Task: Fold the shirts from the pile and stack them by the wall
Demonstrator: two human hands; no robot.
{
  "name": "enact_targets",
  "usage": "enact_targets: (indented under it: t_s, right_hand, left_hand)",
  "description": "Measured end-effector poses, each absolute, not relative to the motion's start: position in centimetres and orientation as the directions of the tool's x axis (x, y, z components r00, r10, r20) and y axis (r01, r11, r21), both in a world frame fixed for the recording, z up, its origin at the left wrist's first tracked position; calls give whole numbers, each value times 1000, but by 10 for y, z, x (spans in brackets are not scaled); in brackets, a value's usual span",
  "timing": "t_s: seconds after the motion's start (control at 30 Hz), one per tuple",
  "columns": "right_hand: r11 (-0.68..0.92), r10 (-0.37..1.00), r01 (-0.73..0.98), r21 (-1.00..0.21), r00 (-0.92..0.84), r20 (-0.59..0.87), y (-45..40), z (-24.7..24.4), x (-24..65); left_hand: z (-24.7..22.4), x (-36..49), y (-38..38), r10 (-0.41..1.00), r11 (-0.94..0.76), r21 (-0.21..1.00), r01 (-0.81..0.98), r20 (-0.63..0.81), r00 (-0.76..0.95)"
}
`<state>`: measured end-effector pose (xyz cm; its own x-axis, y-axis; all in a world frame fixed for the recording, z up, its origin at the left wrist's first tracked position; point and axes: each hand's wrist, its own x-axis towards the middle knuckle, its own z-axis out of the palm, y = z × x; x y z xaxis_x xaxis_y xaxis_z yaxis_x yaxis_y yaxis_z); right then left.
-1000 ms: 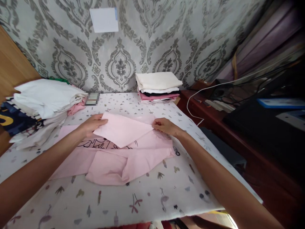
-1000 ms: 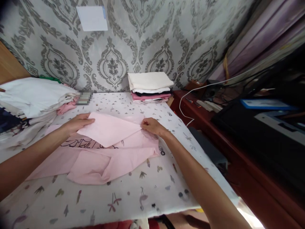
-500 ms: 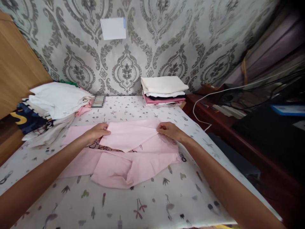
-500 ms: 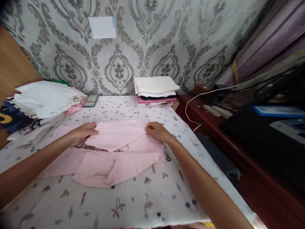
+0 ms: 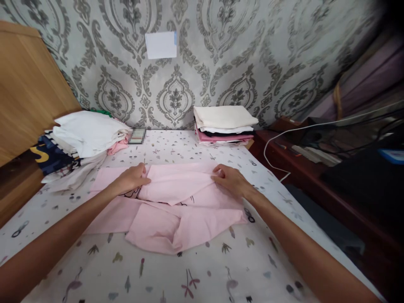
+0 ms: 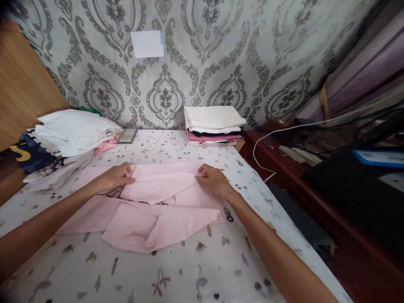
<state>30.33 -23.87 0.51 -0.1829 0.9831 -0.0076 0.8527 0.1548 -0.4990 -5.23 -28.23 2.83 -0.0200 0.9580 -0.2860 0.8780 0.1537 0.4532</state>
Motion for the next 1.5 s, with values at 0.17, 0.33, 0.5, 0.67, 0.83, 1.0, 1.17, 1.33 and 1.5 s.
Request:
enact_targets:
  t_s: [0.17, 0.33, 0.5, 0.67, 0.83, 1.0, 1.17, 1.33, 1.5]
  right_hand:
    - [423, 906, 792, -441, -366, 212, -269, 22, 253]
    - [653, 702, 619, -437, -711, 41, -285, 15, 203]
    - [558, 709, 613, -560, -702, -62, -276, 9, 212]
    - [489, 769, 492, -720, -633, 90, -283, 26, 263]
    - [388, 833, 569, -725, -553, 12, -325, 31, 314]
    - [482, 813, 637, -602, -581, 36, -361, 8, 335]
    - [554, 804, 568, -609, -555, 215, -369, -8, 336]
    - [517, 832, 542, -663, -500, 240, -371, -11, 335]
    - [345, 923, 545, -764, -345, 171, -365, -10, 331]
  left_hand:
    - [32, -37, -294, 974, -218, 132, 967, 87, 208]
    - [-6, -32, -293, 840, -537, 170, 827, 13, 543]
    - [-21, -51, -288, 834, -518, 237, 822, -72, 547]
    - [13, -47, -320, 867, -476, 465, 746, 106, 487]
    - [18, -23, -387, 682, -680, 371, 633, 2, 731]
    - [12, -9, -420, 629, -764, 220, 606, 48, 776]
    - [56, 3, -434, 599, -632, 545, 552, -109, 793]
    - [76, 11, -438, 667, -433, 709, 556, -163, 727]
    - [77, 8, -408, 813, -233, 792, 564, -159, 560]
